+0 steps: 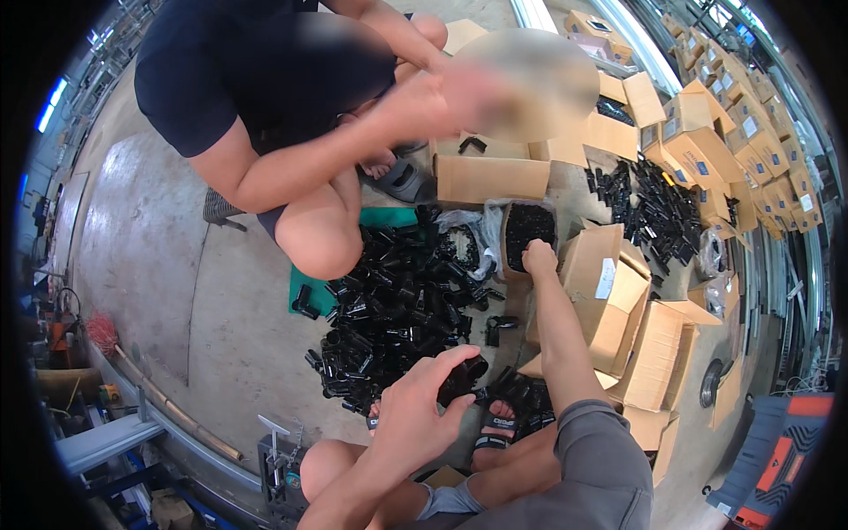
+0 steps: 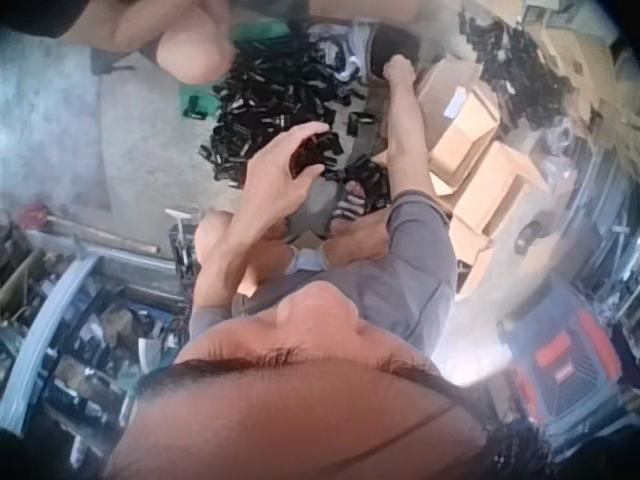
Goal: The person picks up black plastic components from several cardboard boxes on the floor by hand, turns them over to check them, and places them into other boxes or a pile on the ground.
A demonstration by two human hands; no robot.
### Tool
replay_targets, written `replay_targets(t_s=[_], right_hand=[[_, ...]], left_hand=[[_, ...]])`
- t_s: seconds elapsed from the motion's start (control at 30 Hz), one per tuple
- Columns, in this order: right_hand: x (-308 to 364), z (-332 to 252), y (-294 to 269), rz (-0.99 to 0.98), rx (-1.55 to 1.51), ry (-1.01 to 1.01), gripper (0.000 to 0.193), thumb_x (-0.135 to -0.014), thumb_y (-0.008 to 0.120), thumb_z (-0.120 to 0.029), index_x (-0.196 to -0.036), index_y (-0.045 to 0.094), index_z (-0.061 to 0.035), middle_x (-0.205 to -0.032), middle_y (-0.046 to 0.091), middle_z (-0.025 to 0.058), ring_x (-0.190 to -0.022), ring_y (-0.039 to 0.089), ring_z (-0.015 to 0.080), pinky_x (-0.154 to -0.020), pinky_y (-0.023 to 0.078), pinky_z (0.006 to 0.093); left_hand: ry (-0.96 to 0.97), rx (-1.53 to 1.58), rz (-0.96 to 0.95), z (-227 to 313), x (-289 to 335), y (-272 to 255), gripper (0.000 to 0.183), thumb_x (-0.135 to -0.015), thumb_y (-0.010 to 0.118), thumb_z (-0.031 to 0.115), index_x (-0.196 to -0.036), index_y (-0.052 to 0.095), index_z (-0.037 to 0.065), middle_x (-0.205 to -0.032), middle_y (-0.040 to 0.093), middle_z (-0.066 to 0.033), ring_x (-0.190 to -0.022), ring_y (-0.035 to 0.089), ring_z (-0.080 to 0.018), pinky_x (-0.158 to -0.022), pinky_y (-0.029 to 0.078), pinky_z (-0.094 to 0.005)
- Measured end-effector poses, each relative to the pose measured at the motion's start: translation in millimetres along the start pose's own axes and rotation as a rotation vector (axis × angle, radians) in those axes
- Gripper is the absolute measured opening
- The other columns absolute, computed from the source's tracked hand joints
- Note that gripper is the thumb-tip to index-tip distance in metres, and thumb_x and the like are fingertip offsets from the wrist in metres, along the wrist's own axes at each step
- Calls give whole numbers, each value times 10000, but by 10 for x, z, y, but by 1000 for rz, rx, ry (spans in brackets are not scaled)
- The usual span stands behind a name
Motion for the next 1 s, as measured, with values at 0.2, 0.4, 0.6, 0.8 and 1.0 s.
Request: replay_targets(t_s=[0.2,0.4,0.6,0.8,1.0], right_hand=[[-19,-94,12,0,-5,85,190,-889,602,-115,-1028,697,-27,-1122,695,218,-1082,669,372,-899,557,457],[27,-111,-210,119,-132,72,155,-867,600,-104,-973,669,-14,-1072,704,222,-1045,671,396,-905,540,471],[338,-217,-828,-32,-725,-29,256,-838,644,-172,-1037,620,-13,-909,674,139,-796,656,265,-728,539,363],[1761,-794,-1781,-754,-1512,-182,275,-938,504,-96,-1197,591,-57,-786,541,-26,-692,519,67,-631,429,223],[2815,-864,-2065,-677,-1200,-493,214,-966,591,-107,-1169,630,-51,-891,660,22,-787,594,86,-727,476,238]], left_hand=[[11,-221,43,-100,-197,-26,641,-749,745,13,-1344,576,179,-999,675,-124,-904,686,-300,-807,557,-348],[-36,-265,101,-194,-316,-93,886,-741,762,20,-1509,366,219,-1015,691,-192,-929,694,-354,-817,554,-403],[54,-296,128,-187,-327,-56,927,-736,754,6,-1528,306,179,-975,703,-181,-878,694,-379,-767,549,-444],[161,-321,136,-88,-165,-81,975,-709,764,-11,-1532,263,134,-959,703,-207,-860,686,-405,-743,552,-460],[122,-404,43,-61,-68,-49,1026,-700,769,-11,-1546,205,125,-961,709,-218,-893,681,-423,-795,549,-470]])
Point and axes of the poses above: each hand's wrist, its own x-axis away from the middle knuckle, its own y-axis out of the palm, z = x × y, the point moved 4 cm from there along -x, towards the middle knuckle
